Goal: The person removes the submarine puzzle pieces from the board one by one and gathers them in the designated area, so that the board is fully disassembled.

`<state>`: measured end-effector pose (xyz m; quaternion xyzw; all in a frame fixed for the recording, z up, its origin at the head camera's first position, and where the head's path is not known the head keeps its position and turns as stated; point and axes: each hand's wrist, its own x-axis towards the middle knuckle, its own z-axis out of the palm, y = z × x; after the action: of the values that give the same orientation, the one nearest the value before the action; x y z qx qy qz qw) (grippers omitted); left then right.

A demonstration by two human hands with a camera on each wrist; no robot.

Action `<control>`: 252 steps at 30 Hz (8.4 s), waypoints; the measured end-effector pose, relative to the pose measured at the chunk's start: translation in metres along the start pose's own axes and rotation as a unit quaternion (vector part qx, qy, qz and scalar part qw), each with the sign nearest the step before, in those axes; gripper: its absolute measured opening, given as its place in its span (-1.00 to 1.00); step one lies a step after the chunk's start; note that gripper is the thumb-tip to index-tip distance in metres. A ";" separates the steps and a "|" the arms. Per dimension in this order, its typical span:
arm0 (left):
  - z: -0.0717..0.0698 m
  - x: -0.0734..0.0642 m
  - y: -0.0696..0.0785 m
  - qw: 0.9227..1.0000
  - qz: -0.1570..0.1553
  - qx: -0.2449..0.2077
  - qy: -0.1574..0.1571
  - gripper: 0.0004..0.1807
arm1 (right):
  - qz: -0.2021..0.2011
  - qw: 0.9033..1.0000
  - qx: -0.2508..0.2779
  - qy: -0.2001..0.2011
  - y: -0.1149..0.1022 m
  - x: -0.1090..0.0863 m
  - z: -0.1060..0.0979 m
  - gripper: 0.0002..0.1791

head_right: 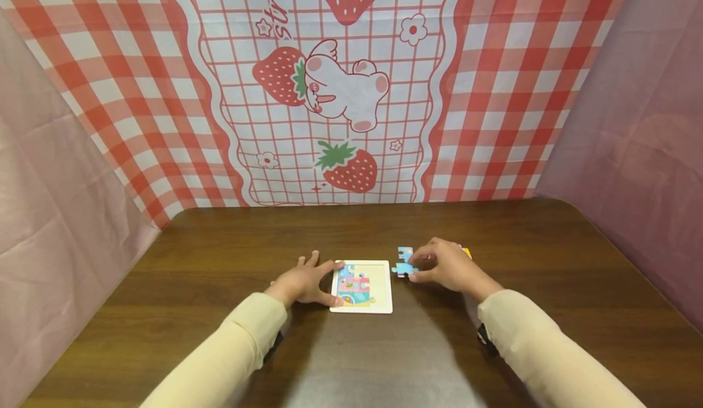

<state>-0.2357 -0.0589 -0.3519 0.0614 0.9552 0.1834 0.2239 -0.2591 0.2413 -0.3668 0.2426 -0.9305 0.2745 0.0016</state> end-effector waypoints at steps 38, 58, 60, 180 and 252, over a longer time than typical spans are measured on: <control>0.001 0.001 -0.002 1.000 -0.002 -0.001 -0.001 -0.12 | 0.001 0.998 0.052 0.021 -0.014 0.000 0.015 -0.66; 0.004 0.003 0.000 1.000 -0.002 -0.002 -0.001 -0.12 | -0.031 0.999 0.039 0.011 -0.044 0.017 0.051 -0.69; 0.004 0.003 0.000 1.000 -0.003 -0.002 0.000 -0.12 | -0.033 0.999 0.027 0.009 -0.046 0.019 0.054 -0.69; 0.013 0.003 -0.002 1.000 -0.003 0.016 0.011 -0.11 | 0.027 0.999 -0.040 0.024 0.052 -0.040 -0.010 -0.65; 0.014 0.005 -0.004 0.999 -0.001 0.027 0.020 -0.12 | -0.078 0.997 0.001 -0.016 -0.054 0.008 0.067 -0.67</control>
<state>-0.2337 -0.0567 -0.3670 0.0627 0.9641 0.1586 0.2035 -0.2331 0.1636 -0.3955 0.3192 -0.9083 0.2704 0.0076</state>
